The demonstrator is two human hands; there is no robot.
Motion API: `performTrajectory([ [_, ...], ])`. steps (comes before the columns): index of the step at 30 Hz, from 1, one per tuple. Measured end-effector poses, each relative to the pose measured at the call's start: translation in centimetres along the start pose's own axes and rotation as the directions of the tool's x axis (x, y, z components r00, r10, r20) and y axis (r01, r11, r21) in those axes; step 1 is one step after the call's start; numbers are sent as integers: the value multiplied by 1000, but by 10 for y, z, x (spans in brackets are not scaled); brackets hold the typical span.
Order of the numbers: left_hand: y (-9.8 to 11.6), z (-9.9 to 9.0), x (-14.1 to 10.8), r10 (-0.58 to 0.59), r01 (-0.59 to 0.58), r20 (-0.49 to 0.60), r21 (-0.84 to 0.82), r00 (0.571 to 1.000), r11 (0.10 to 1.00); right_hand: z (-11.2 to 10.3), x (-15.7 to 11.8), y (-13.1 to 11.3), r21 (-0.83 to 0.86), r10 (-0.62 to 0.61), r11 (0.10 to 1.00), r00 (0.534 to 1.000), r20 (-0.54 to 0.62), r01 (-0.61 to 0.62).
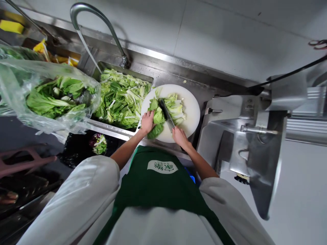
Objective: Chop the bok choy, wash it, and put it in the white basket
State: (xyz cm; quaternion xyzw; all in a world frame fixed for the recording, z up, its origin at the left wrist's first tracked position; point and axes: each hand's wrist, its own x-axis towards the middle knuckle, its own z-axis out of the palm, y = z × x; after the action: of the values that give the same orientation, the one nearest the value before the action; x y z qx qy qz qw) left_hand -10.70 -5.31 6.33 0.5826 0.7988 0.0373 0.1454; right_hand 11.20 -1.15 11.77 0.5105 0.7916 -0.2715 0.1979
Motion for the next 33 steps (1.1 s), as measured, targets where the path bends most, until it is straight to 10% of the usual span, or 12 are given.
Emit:
performTrajectory([
  [4,-62,-18,21,-200,190,-96,-99,975,977,8,-2,-1,-7,-5,1000,999,-42,4],
  [10,-178,-73,36,-623,613,-32,-139,782,777,6,-4,-4,-24,-29,999,998,-48,28],
  [14,-196,-89,42,-670,673,58,-50,740,738,-7,-26,7,-16,-62,998,996,-72,61],
  [18,-148,-89,66,-486,468,-58,-190,872,863,-11,-70,36,94,-22,995,985,-168,38],
  [22,-47,-91,109,-192,116,-220,-316,956,942,-4,-104,67,253,193,960,938,-289,-120],
  [25,41,-84,127,-6,6,-2,-243,1000,970,6,-112,85,369,354,900,882,-310,-232],
  [28,112,-60,111,76,-50,324,-87,943,995,18,-116,96,453,460,837,841,-283,-306],
  [33,143,-10,49,68,-119,274,175,959,977,37,-119,102,522,511,784,826,-238,-335],
])
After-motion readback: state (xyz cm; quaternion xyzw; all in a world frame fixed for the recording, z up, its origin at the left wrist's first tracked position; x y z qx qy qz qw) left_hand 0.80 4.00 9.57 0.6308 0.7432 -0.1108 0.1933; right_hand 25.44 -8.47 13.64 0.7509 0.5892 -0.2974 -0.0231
